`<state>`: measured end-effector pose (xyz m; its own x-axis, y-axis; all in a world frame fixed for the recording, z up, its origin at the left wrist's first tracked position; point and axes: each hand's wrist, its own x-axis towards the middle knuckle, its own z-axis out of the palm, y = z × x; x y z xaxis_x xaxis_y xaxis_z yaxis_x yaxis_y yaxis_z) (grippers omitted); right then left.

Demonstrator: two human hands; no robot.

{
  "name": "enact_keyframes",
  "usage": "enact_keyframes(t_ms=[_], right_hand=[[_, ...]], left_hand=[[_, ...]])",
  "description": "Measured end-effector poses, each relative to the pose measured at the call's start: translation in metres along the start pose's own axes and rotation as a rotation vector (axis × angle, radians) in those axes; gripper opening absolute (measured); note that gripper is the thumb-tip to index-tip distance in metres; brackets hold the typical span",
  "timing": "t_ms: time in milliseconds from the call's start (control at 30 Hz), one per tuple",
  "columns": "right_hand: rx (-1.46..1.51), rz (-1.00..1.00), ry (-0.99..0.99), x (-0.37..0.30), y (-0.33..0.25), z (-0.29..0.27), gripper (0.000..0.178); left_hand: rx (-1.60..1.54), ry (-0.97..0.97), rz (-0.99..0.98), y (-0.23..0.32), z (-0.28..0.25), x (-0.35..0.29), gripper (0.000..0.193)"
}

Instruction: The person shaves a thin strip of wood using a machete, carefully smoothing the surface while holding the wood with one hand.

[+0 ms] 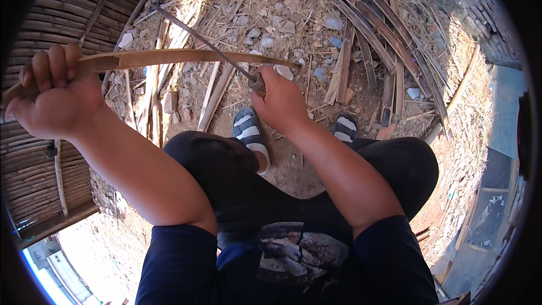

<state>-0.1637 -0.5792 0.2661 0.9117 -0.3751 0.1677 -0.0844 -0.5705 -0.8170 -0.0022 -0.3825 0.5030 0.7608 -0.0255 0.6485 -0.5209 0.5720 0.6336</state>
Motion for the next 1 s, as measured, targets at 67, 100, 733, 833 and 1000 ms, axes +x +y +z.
enact_keyframes(t_ms=[67,100,733,833,1000], right_hand=[[-0.006,-0.063,0.047,-0.004,0.007,0.004,0.037],[-0.008,-0.096,0.069,-0.007,0.015,0.010,0.037],[0.062,-0.123,0.082,-0.001,0.010,0.012,0.036],[-0.058,-0.022,0.064,-0.023,0.049,0.024,0.033],[-0.291,0.539,-0.100,-0.053,0.146,0.035,0.038]], left_hand=[[-0.002,-0.013,-0.004,0.001,0.003,-0.001,0.039],[-0.004,-0.038,-0.019,0.003,-0.004,0.001,0.047],[-0.009,-0.057,-0.017,0.000,-0.014,0.007,0.055],[-0.020,-0.008,-0.023,0.001,-0.007,0.002,0.054],[0.213,0.269,0.058,-0.010,0.009,-0.003,0.053]])
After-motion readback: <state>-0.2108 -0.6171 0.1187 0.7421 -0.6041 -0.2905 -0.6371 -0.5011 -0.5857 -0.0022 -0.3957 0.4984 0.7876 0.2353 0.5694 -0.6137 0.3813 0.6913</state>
